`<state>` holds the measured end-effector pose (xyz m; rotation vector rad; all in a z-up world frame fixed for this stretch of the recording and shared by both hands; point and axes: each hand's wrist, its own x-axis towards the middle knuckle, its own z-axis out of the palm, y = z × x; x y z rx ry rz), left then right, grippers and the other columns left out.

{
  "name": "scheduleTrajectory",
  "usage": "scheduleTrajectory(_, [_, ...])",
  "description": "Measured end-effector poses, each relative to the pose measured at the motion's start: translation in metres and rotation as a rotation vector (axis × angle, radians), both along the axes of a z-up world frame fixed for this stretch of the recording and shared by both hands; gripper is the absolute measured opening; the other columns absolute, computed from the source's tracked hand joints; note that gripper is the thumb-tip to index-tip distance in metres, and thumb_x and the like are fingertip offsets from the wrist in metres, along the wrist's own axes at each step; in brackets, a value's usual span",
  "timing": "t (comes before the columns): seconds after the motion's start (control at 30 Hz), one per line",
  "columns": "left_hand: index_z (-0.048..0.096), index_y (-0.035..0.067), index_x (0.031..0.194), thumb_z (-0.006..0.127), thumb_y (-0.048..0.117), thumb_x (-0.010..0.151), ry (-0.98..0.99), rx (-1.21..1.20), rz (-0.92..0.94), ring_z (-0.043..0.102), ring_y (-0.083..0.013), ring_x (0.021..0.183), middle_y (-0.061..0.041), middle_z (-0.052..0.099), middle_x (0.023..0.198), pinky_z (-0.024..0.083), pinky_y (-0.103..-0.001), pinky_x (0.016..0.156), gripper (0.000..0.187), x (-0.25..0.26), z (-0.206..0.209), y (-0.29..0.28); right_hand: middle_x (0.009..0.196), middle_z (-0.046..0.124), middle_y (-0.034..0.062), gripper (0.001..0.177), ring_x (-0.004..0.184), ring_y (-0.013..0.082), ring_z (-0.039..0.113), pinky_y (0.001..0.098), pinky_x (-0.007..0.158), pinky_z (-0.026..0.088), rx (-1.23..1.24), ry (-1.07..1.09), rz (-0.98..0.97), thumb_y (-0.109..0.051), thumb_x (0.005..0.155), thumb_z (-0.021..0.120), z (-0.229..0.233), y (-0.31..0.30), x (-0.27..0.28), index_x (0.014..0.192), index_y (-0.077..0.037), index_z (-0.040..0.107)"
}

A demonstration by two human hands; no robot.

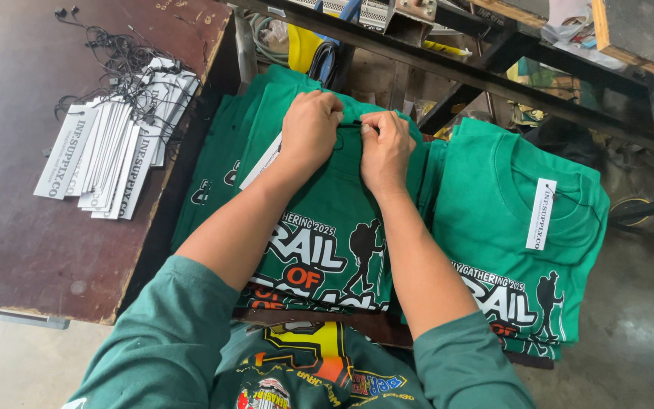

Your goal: The person attaches white tags to the collars of green t-shirts by threading a black string through the collar and the tag. They repeat this process for multiple shirts, stacking the completed ones to the right.

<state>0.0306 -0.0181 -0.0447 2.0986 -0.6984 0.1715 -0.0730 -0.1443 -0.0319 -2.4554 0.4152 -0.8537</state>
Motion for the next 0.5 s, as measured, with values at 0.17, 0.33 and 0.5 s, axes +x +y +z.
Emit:
scheduleTrajectory(0.17, [0.077, 0.01, 0.1, 0.078, 0.014, 0.089, -0.106, -0.029, 0.032, 0.068, -0.0309, 0.093, -0.007, 0.069, 0.086, 0.057, -0.043, 0.082, 0.012, 0.012, -0.026, -0.01, 0.099, 0.066, -0.0096, 0.013, 0.11, 0.0188, 0.06, 0.0454, 0.097, 0.042, -0.007, -0.007, 0.005, -0.015, 0.091, 0.071, 0.0, 0.0, -0.001, 0.09, -0.022, 0.06])
scheduleTrajectory(0.33, [0.079, 0.014, 0.098, 0.081, 0.02, 0.086, -0.136, -0.062, 0.054, 0.07, -0.0296, 0.091, -0.006, 0.072, 0.084, 0.057, -0.042, 0.084, 0.014, 0.015, -0.035, -0.013, 0.099, 0.065, -0.0106, 0.013, 0.111, 0.017, 0.059, 0.0452, 0.099, 0.04, 0.015, -0.003, -0.003, -0.016, 0.092, 0.07, 0.0, 0.001, -0.001, 0.09, -0.023, 0.059])
scheduleTrajectory(0.5, [0.077, 0.016, 0.09, 0.081, 0.02, 0.084, -0.129, -0.066, 0.065, 0.069, -0.0292, 0.086, -0.004, 0.068, 0.078, 0.057, -0.042, 0.08, 0.008, 0.016, -0.038, -0.014, 0.099, 0.065, -0.0114, 0.013, 0.11, 0.0163, 0.06, 0.0442, 0.099, 0.041, -0.013, -0.012, -0.005, -0.017, 0.091, 0.071, -0.005, -0.001, 0.0, 0.091, -0.024, 0.06])
